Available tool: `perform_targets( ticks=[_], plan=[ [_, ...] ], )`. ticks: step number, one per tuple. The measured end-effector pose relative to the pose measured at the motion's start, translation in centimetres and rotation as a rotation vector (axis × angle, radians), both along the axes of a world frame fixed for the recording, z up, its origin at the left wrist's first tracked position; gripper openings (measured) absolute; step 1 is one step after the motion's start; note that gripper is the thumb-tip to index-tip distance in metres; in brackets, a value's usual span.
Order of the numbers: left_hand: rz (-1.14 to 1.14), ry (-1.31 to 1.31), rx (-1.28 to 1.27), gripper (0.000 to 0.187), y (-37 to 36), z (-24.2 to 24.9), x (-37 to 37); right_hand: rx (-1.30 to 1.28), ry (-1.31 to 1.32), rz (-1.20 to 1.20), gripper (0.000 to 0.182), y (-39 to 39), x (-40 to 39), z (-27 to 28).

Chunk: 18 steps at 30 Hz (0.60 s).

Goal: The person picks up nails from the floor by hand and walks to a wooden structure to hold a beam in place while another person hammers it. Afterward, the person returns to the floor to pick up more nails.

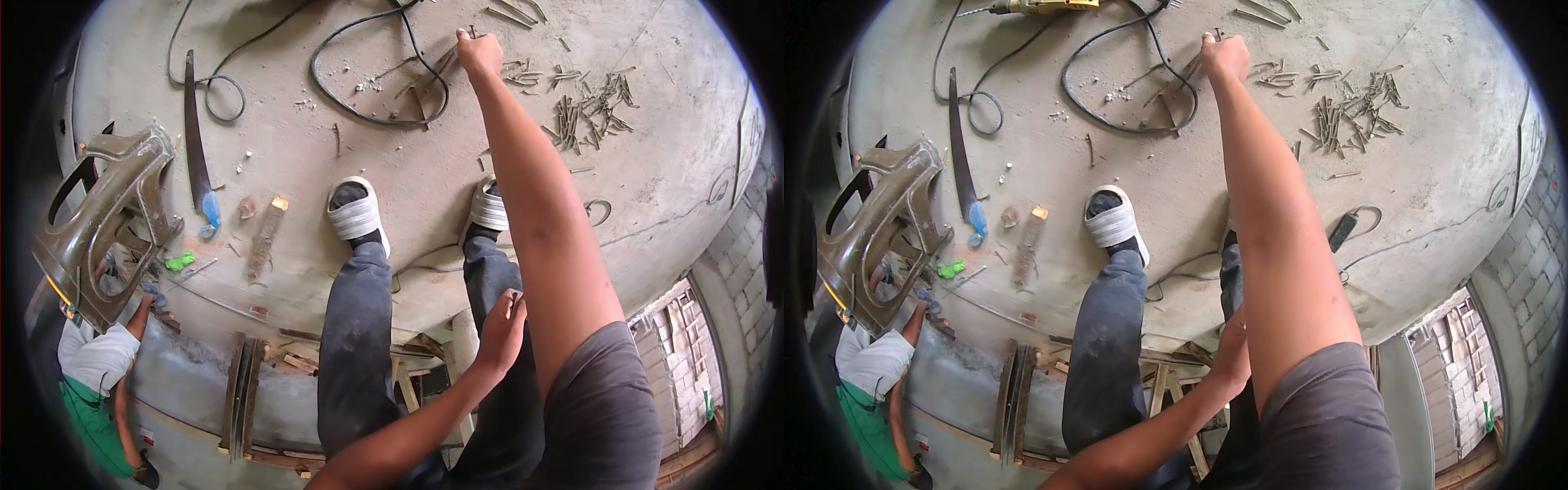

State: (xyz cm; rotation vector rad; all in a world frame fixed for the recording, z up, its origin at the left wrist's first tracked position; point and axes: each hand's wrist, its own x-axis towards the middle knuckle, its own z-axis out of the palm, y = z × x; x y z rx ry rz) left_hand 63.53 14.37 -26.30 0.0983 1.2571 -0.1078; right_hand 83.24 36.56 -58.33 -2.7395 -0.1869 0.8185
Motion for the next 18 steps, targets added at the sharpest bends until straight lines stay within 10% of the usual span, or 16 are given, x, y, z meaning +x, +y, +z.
perform_targets(
  ticks=[6, 11, 18],
  plan=[
    [-0.093, 0.034, -0.025, 0.03, 3.7, 0.9, 1.1, 0.038, -0.084, 0.037, 0.036, -0.9, 2.6, 1.4],
    [-0.068, -0.006, -0.025, 0.033, 2.1, 0.0, 0.2, 0.018, -0.379, 0.526, 0.023, -1.5, 7.2, 1.0],
    [0.028, -0.015, 0.004, 0.03, 1.5, -0.7, 1.0, 0.215, -0.18, 0.32, 0.023, -9.1, 2.9, 0.4]
  ],
)
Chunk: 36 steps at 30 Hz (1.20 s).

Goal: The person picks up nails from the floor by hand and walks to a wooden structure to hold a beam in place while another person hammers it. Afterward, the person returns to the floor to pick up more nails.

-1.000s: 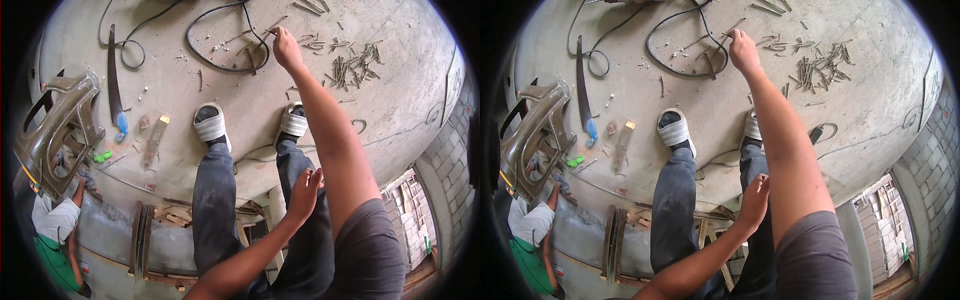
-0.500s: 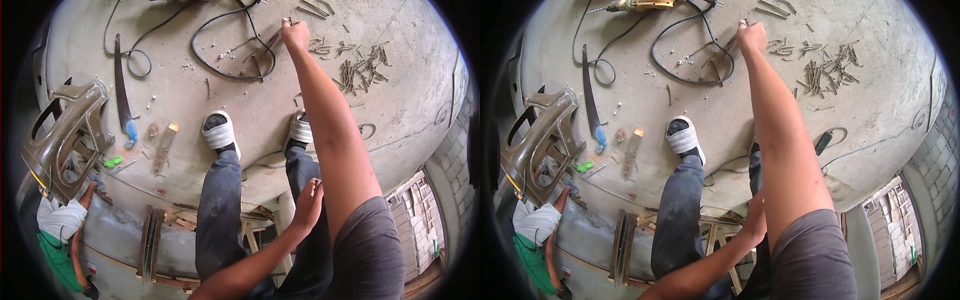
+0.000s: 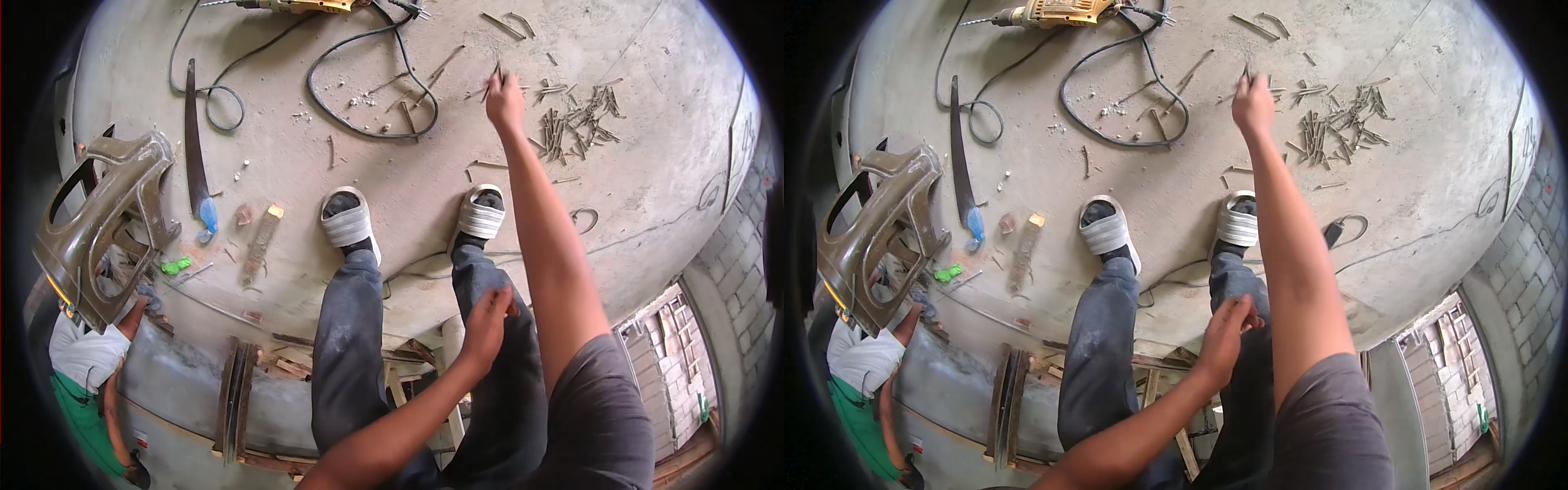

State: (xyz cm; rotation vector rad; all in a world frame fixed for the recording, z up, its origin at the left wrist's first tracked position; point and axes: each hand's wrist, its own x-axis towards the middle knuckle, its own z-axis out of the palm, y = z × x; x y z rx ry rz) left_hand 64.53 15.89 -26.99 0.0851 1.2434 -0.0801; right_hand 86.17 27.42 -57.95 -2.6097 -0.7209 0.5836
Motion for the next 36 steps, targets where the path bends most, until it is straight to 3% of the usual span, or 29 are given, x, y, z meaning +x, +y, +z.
perform_targets(
  ticks=[2, 3, 7, 10, 15, 19, 21, 25, 32, 36],
  plan=[
    [-0.105, 0.072, 0.094, 0.03, 0.7, -0.6, -0.1, 0.141, 1.006, -0.268, 0.015, -2.5, -1.4, 4.6],
    [-0.108, 0.069, 0.088, 0.03, 1.3, -0.8, 0.1, 0.281, 1.184, -0.44, 0.014, -3.9, -3.4, 5.6],
    [0.013, 0.066, 0.182, 0.031, 4.2, -0.8, -0.4, 0.293, 1.633, -0.422, 0.03, -7.7, -6.5, 7.9],
    [0.032, 0.108, 0.205, 0.031, 5.3, -1.5, -1.0, 0.35, 1.742, -0.398, 0.032, -7.5, -7.8, 6.7],
    [0.046, 0.046, 0.18, 0.033, 4.6, -1.3, -1.2, 0.481, 1.708, -0.361, 0.043, -4.5, -8.1, 3.5],
    [0.043, 0.019, 0.187, 0.044, 4.2, -1.5, -1.7, 0.647, 1.73, -0.438, 0.061, -2.0, -8.1, 5.2],
    [0.154, 0.01, 0.148, 0.048, 4.3, -1.6, -1.9, 0.766, 1.919, -0.511, 0.067, -1.6, -8.2, 6.1],
    [0.3, -0.042, 0.172, 0.053, 5.3, -0.8, -1.8, 0.804, 2.003, -0.495, 0.084, -1.9, -8.9, 7.8],
    [0.482, -0.126, 0.182, 0.065, 6.5, -0.7, -2.5, 0.836, 2.085, -0.519, 0.087, -2.3, -9.9, 9.1],
    [0.578, -0.147, 0.133, 0.071, 7.8, -0.5, -2.5, 0.711, 1.967, -0.486, 0.081, -2.4, -10.1, 7.0]
  ],
)
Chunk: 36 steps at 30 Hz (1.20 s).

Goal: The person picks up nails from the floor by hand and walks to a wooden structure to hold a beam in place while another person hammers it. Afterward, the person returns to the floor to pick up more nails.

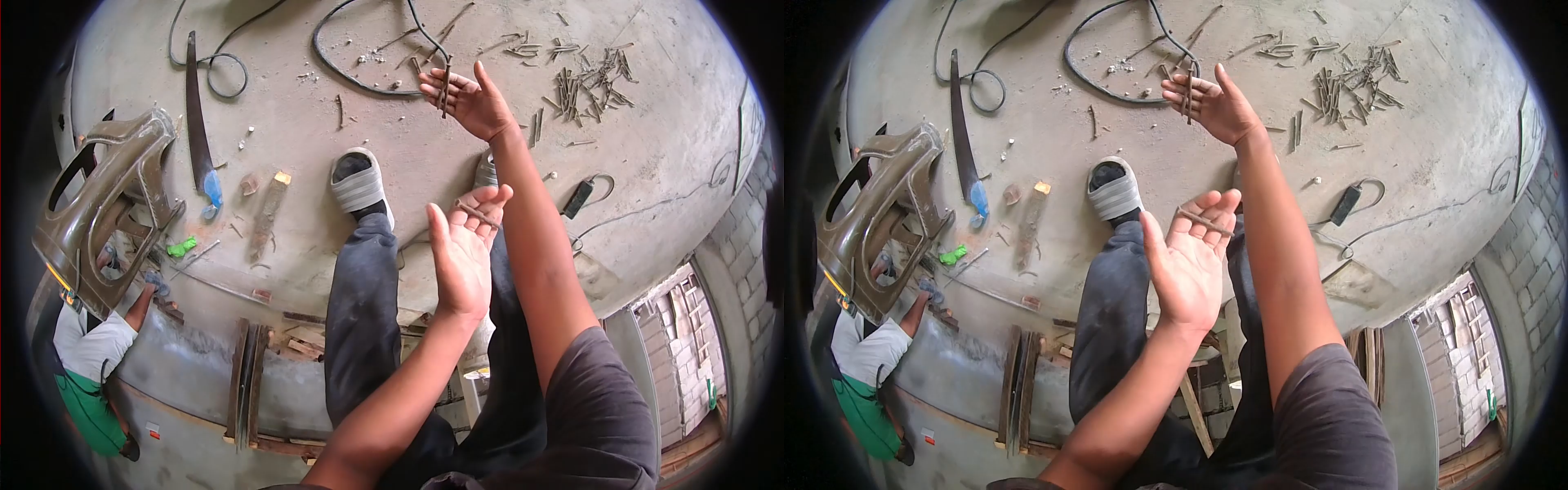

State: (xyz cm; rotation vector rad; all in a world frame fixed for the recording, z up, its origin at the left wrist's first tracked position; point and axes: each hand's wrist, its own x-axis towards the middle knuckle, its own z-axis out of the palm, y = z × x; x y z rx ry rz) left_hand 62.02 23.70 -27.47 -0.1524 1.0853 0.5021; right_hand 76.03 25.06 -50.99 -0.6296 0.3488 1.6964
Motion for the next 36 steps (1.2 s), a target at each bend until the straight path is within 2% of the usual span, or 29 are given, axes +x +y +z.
perform_targets(
  ticks=[5, 7, 8, 9, 11, 13, 15, 17, 19, 21, 23, 26, 27, 29, 32, 34, 35, 36],
  plan=[
    [0.116, -0.035, -0.021, 0.077, 1.0, -0.1, -0.2, -0.072, 0.028, 0.005, 0.071, -0.6, -0.6, -1.8],
    [0.131, -0.041, -0.052, 0.076, 0.9, 0.2, 0.0, -0.167, -0.083, 0.066, 0.056, -1.4, -1.0, -2.8],
    [0.111, -0.042, -0.039, 0.075, 0.7, 0.2, 0.0, -0.205, -0.175, 0.1, 0.047, -2.8, -1.3, -6.0],
    [0.092, -0.047, -0.027, 0.074, 0.6, 0.2, 0.0, -0.203, -0.174, 0.102, 0.047, -2.4, -1.6, -5.7],
    [0.101, -0.047, -0.026, 0.074, 0.6, 0.2, -0.1, -0.609, -0.733, 0.55, 0.051, -2.2, -3.2, -5.1],
    [0.111, -0.053, -0.023, 0.073, 0.7, 0.0, -0.2, -0.668, -1.145, 0.844, 0.056, -2.6, -5.7, -5.3],
    [0.12, -0.016, -0.032, 0.073, 0.9, -0.3, -0.4, -0.498, -1.374, 1.006, 0.054, -3.7, -8.5, -6.3],
    [0.116, 0.05, -0.032, 0.071, 1.3, -0.4, -0.3, -0.297, -1.303, 1.208, 0.043, -2.3, -9.9, -4.3],
    [0.025, 0.197, 0.049, 0.066, 1.4, -0.6, -0.6, -0.076, -1.421, 1.16, 0.036, -1.9, -12.6, -5.6],
    [0.092, 0.342, 0.161, 0.054, 1.5, -0.9, -0.5, 0.052, -1.466, 1.077, 0.031, -0.4, -14.9, -7.8],
    [0.041, 0.488, 0.195, 0.05, 2.7, -0.7, -0.6, 0.015, -1.584, 0.968, 0.03, 2.8, -15.2, -5.8],
    [-0.036, 0.514, 0.26, 0.053, 3.6, -0.9, -0.9, -0.242, -1.506, 0.802, 0.033, 6.1, -13.4, -2.3],
    [-0.04, 0.51, 0.258, 0.053, 3.7, -0.9, -0.9, -0.25, -1.507, 0.801, 0.033, 5.9, -12.8, -2.5],
    [-0.034, 0.436, 0.207, 0.053, 3.4, -0.8, -0.6, -0.487, -1.549, 0.733, 0.035, 4.9, -10.1, -2.9],
    [-0.117, 0.414, 0.142, 0.057, 2.6, -0.6, 1.0, -0.629, -1.664, 0.455, 0.037, 0.3, -5.0, -4.8],
    [-0.17, 0.349, 0.079, 0.055, 1.6, -0.8, 1.7, -0.675, -1.682, 0.397, 0.036, -3.5, -0.9, -6.4],
    [-0.179, 0.343, 0.08, 0.055, 1.3, -0.9, 2.1, -0.72, -1.591, 0.388, 0.037, -4.5, 1.1, -5.4],
    [-0.237, 0.282, 0.053, 0.052, 1.1, -1.0, 2.6, -0.771, -1.654, 0.442, 0.036, -6.1, 3.0, -5.9]
  ],
)
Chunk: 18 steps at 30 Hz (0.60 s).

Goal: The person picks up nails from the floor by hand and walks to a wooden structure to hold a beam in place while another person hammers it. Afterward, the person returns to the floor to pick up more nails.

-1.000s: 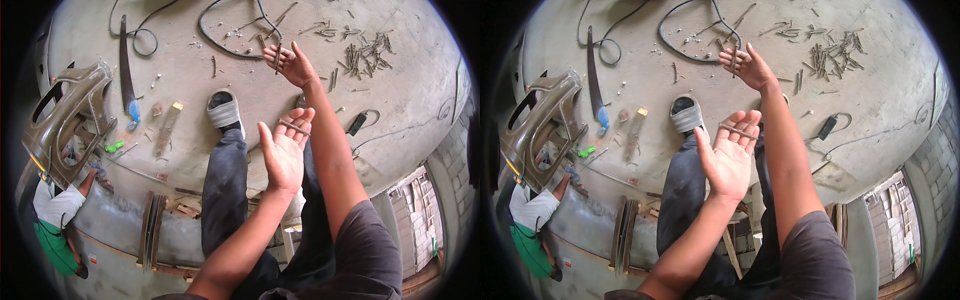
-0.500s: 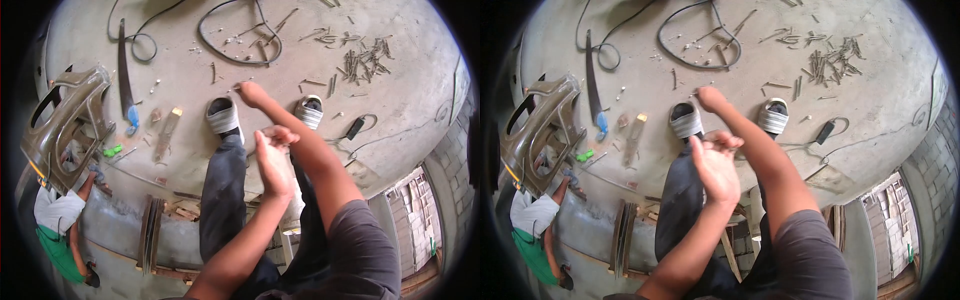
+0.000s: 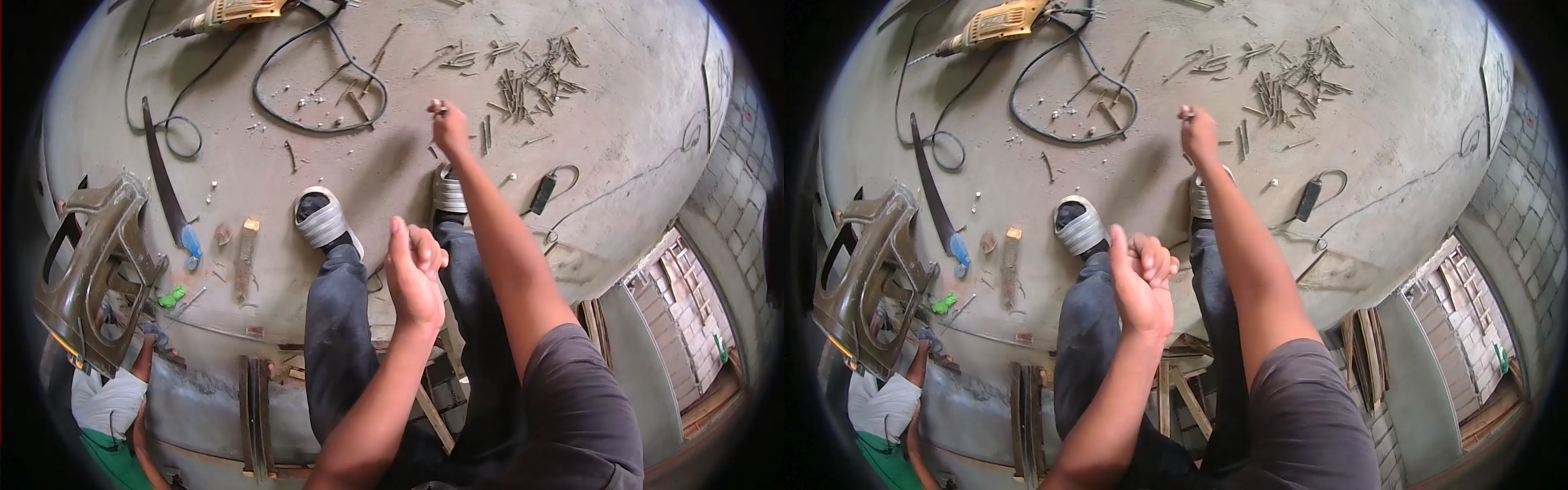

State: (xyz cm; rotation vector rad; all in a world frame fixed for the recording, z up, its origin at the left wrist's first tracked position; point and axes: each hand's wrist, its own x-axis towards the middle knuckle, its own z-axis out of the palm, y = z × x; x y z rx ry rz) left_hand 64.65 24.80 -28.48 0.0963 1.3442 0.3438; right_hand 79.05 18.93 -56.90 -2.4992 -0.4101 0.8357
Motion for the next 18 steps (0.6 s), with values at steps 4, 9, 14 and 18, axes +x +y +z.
perform_targets(
  ticks=[4, 9, 14, 18],
  plan=[
    [-0.108, -0.118, -0.071, 0.037, -0.9, 0.0, 2.0, -0.152, 0.02, -0.123, 0.031, -3.5, 5.5, 1.2],
    [-0.194, -0.141, -0.079, 0.034, -2.1, -0.4, 3.7, -0.051, -0.08, -0.206, 0.025, -5.8, 5.9, 0.1],
    [-0.315, -0.151, -0.048, 0.036, -3.0, -1.2, 4.8, -0.003, 0.074, -0.274, 0.025, -6.3, 4.6, 0.1],
    [-0.339, -0.162, -0.157, 0.035, -5.6, -1.1, 6.0, -0.028, 0.163, -0.303, 0.035, -6.5, 4.7, 1.3]
  ],
)
